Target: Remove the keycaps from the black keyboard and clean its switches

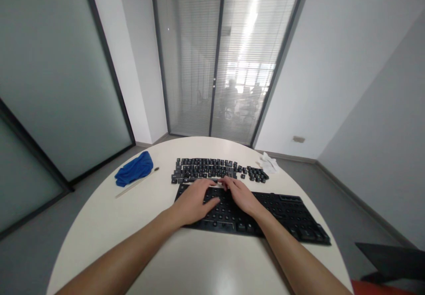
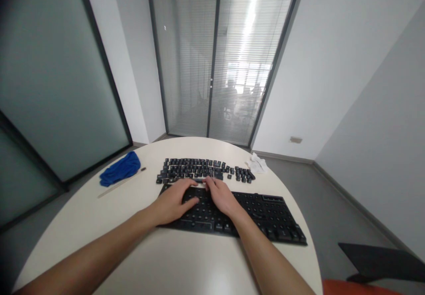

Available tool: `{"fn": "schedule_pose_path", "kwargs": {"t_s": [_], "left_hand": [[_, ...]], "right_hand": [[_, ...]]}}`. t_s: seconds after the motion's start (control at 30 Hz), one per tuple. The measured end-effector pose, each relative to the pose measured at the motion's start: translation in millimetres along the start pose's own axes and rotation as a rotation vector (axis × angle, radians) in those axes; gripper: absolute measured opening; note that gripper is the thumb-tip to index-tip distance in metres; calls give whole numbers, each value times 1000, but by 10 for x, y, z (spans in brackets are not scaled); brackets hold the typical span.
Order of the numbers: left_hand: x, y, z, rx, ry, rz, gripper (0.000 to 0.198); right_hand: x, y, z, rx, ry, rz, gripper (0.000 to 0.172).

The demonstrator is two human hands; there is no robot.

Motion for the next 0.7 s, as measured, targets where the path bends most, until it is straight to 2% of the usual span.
{"fn": "schedule_pose_path", "kwargs": {"t_s": [0.1, 0.17, 0.23, 0.37, 0.47, 0.57, 0.7], "left_hand": [[260, -198, -201, 98, 251, 28, 67], [326, -216, -269, 108, 317, 79, 78], [328, -204, -287, 99, 332, 105, 81], [255, -143, -296, 69, 338, 136, 77], [155, -64, -301, 34, 362, 133, 78], [33, 50, -290, -20, 412, 126, 81], [-97, 153, -260, -33, 474, 149, 83]], "right_hand": [[-36, 15, 6, -4, -12, 68, 54], [-42, 40, 0, -15, 2, 78, 56], [-79, 58, -2, -17, -13, 48, 58], [-226, 117, 5, -22, -94, -78, 60], [-273, 238, -16, -79, -98, -117, 51], [-200, 331, -82, -106, -14, -62, 39], [39, 398, -232, -107, 188, 29, 37]]}}
Point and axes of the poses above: each hand's wrist, its own z-axis towards the middle knuckle, its own x-axis out of the palm, y = z × x, the point moved 10 cm from there along z, towards the middle knuckle, and after that the axes turned 9 degrees about -y, right-handed, at the moved point
